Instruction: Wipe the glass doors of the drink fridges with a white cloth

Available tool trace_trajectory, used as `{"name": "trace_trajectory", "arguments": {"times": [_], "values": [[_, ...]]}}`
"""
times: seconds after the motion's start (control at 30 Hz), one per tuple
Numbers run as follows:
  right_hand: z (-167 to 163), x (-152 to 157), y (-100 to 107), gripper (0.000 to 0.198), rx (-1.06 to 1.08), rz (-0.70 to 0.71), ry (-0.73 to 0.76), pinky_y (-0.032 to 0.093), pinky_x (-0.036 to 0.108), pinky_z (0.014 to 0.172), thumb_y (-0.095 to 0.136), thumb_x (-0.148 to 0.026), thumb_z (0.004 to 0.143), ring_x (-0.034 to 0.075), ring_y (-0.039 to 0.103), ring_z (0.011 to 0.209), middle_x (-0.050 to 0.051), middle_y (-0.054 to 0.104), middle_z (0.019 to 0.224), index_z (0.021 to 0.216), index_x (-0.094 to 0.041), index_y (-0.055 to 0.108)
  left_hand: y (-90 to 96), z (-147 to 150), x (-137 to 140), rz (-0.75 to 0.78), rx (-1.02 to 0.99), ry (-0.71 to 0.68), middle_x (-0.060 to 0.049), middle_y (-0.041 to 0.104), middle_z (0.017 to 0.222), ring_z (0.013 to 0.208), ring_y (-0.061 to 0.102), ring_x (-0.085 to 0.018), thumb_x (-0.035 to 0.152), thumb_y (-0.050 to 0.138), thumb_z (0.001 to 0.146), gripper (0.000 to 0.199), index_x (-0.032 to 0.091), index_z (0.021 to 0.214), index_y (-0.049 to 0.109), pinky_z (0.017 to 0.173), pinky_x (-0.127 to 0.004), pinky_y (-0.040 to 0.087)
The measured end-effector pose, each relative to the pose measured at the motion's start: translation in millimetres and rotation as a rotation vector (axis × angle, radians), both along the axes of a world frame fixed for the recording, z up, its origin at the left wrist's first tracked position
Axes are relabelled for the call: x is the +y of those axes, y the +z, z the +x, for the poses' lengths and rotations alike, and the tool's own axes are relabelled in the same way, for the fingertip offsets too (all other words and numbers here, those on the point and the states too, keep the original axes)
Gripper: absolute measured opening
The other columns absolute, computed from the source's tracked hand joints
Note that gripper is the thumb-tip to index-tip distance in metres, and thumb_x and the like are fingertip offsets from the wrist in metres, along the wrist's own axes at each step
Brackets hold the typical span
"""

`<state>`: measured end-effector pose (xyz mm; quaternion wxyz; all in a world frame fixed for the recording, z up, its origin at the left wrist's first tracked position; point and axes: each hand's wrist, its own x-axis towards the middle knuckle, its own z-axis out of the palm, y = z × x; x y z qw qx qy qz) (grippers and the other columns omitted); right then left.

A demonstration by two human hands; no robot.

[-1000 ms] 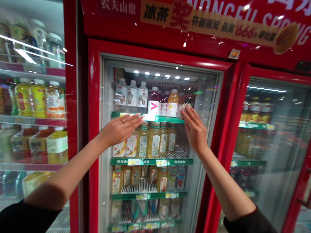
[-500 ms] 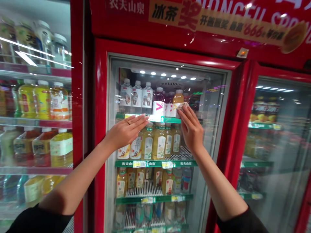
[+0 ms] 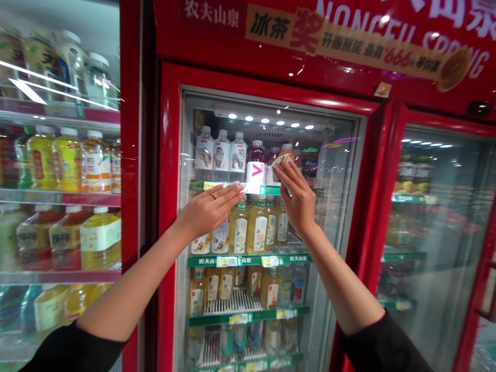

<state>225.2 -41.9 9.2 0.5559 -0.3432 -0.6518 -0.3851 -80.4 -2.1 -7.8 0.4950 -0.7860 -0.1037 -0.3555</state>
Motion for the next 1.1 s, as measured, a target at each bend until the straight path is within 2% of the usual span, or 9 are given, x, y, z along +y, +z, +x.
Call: {"name": "trace_trajectory", "arguments": {"times": [0.13, 0.23, 0.37, 0.47, 0.6, 0.77, 0.93, 1.03, 1.1], "values": [[21.6, -12.2, -20.3, 0.052, 0.016, -0.005, -0.038, 0.055, 0.057, 0.131, 0.050, -0.016, 0.109, 0.026, 0.060, 0.157, -0.002, 0.071, 0.159, 0.150, -0.036, 0.075, -0.6, -0.7, 1.7, -0.027, 0.010, -0.017, -0.007, 0.047, 0.177, 0.166, 0.045, -0.021, 0.006, 0.053, 0.106, 0.086, 0.021, 0.183, 0.018, 0.138, -0.043, 0.044], [23.8, -6.1, -12.5, 0.051, 0.119, 0.066, -0.054, 0.058, 0.060, 0.128, 0.051, -0.017, 0.107, 0.028, 0.063, 0.154, 0.000, 0.074, 0.156, 0.146, -0.035, 0.078, -0.8, -0.1, 3.8, -0.050, 0.016, -0.027, -0.007, 0.047, 0.177, 0.167, 0.045, -0.022, 0.006, 0.053, 0.105, 0.084, 0.022, 0.182, 0.022, 0.138, -0.044, 0.044], [-13.8, 12.5, 14.9, 0.058, 0.166, 0.084, -0.006, 0.055, 0.064, 0.130, 0.050, -0.012, 0.105, 0.029, 0.060, 0.158, -0.001, 0.073, 0.158, 0.149, -0.039, 0.075, 3.2, -3.5, 5.3, -0.068, 0.039, -0.051, -0.008, 0.052, 0.175, 0.167, 0.046, -0.021, 0.008, 0.053, 0.107, 0.074, 0.019, 0.178, 0.035, 0.138, -0.044, 0.045], [-50.4, 19.8, 20.5, 0.056, 0.079, 0.045, 0.039, 0.053, 0.061, 0.132, 0.052, -0.015, 0.107, 0.029, 0.056, 0.161, 0.000, 0.070, 0.162, 0.153, -0.038, 0.073, 10.0, -15.4, 1.3, -0.079, 0.096, -0.044, -0.007, 0.054, 0.174, 0.165, 0.049, -0.021, 0.009, 0.053, 0.108, 0.071, 0.021, 0.177, 0.038, 0.138, -0.043, 0.045], [-66.9, 14.0, -7.8, 0.050, -0.028, 0.082, 0.084, 0.057, 0.058, 0.129, 0.060, -0.018, 0.108, 0.030, 0.060, 0.157, 0.002, 0.070, 0.161, 0.154, -0.036, 0.072, 17.2, -39.8, -8.9, -0.049, 0.140, -0.037, -0.008, 0.051, 0.175, 0.166, 0.048, -0.021, 0.007, 0.053, 0.107, 0.077, 0.020, 0.180, 0.032, 0.140, -0.042, 0.042], [-45.3, 7.4, -37.1, 0.048, -0.003, 0.076, 0.095, 0.059, 0.064, 0.126, 0.061, -0.021, 0.111, 0.031, 0.064, 0.154, -0.001, 0.073, 0.157, 0.152, -0.043, 0.072, 11.6, -60.7, -5.0, -0.048, 0.111, -0.006, -0.006, 0.050, 0.176, 0.166, 0.045, -0.019, 0.006, 0.057, 0.104, 0.080, 0.023, 0.179, 0.034, 0.141, -0.040, 0.039], [-69.6, 25.6, -3.4, 0.039, 0.193, 0.224, 0.128, 0.056, 0.073, 0.125, 0.061, -0.028, 0.112, 0.038, 0.065, 0.152, 0.005, 0.075, 0.154, 0.145, -0.036, 0.079, -1.5, -62.1, -0.4, -0.026, 0.062, 0.044, -0.009, 0.053, 0.174, 0.167, 0.044, -0.020, 0.005, 0.053, 0.103, 0.069, 0.015, 0.172, 0.048, 0.142, -0.041, 0.039], [-108.5, 33.2, 17.6, 0.043, 0.129, 0.236, 0.122, 0.059, 0.066, 0.125, 0.057, -0.023, 0.112, 0.033, 0.065, 0.153, 0.003, 0.075, 0.154, 0.147, -0.037, 0.077, -4.0, -59.9, -6.1, -0.006, 0.033, 0.102, -0.007, 0.056, 0.171, 0.164, 0.048, -0.020, 0.008, 0.044, 0.107, 0.059, 0.012, 0.164, 0.058, 0.142, -0.034, 0.037], [-128.3, 32.4, 18.0, 0.049, 0.045, 0.188, 0.115, 0.060, 0.059, 0.126, 0.055, -0.020, 0.112, 0.029, 0.062, 0.155, -0.001, 0.073, 0.157, 0.154, -0.041, 0.072, -3.7, -59.1, -9.6, -0.009, 0.031, 0.134, -0.004, 0.058, 0.170, 0.162, 0.051, -0.019, 0.011, 0.041, 0.108, 0.056, 0.015, 0.160, 0.063, 0.141, -0.031, 0.037]]}}
